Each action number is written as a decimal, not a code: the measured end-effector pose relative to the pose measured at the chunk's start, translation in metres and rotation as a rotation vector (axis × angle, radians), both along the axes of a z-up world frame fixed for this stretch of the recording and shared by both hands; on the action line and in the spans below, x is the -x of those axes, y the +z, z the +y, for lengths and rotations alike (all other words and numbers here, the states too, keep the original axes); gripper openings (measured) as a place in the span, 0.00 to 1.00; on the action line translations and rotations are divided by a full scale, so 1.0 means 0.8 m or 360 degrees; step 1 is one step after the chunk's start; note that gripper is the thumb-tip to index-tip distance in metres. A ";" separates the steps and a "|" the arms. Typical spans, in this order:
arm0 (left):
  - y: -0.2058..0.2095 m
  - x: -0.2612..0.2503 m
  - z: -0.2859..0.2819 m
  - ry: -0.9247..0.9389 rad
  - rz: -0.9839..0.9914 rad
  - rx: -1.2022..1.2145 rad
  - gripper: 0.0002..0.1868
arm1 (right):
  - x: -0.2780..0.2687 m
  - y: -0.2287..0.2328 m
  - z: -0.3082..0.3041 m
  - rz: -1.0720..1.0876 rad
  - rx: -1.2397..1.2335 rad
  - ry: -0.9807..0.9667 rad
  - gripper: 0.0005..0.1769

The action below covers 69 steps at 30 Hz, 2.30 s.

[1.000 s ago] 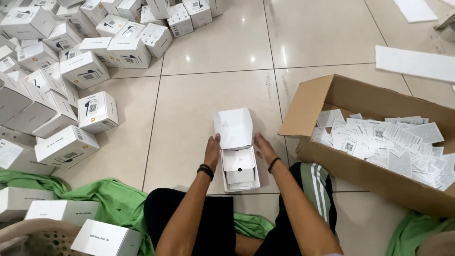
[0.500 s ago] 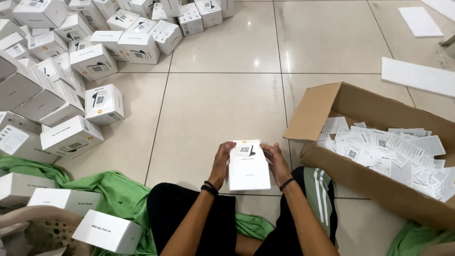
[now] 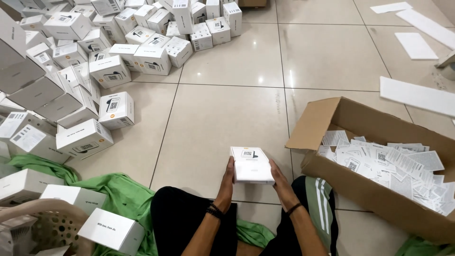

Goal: The person places labels and product manuals into white retail boxes for distribution.

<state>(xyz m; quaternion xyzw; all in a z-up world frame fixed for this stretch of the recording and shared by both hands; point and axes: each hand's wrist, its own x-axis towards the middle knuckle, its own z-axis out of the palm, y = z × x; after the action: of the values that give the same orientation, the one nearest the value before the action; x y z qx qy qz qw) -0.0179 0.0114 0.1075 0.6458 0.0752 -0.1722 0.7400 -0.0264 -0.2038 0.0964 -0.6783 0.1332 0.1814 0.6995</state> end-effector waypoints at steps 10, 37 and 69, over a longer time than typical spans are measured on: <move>0.037 0.014 -0.014 0.0106 -0.0071 -0.0195 0.52 | 0.020 0.023 0.021 -0.0173 -0.0145 -0.0262 0.45; -0.118 -0.313 0.379 0.0434 -0.1000 -0.2191 0.37 | -0.199 -0.122 0.010 -0.0124 0.2120 0.1042 0.45; -0.135 -0.042 0.092 0.0053 0.0168 -0.0072 0.35 | 0.000 -0.073 0.124 0.0512 -0.0198 -0.0204 0.49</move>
<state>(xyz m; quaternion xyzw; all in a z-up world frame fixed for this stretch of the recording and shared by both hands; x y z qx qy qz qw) 0.0154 0.0846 -0.0007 0.6511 0.1289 -0.1921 0.7229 -0.0264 -0.1046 0.0379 -0.5861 0.2749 0.2505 0.7199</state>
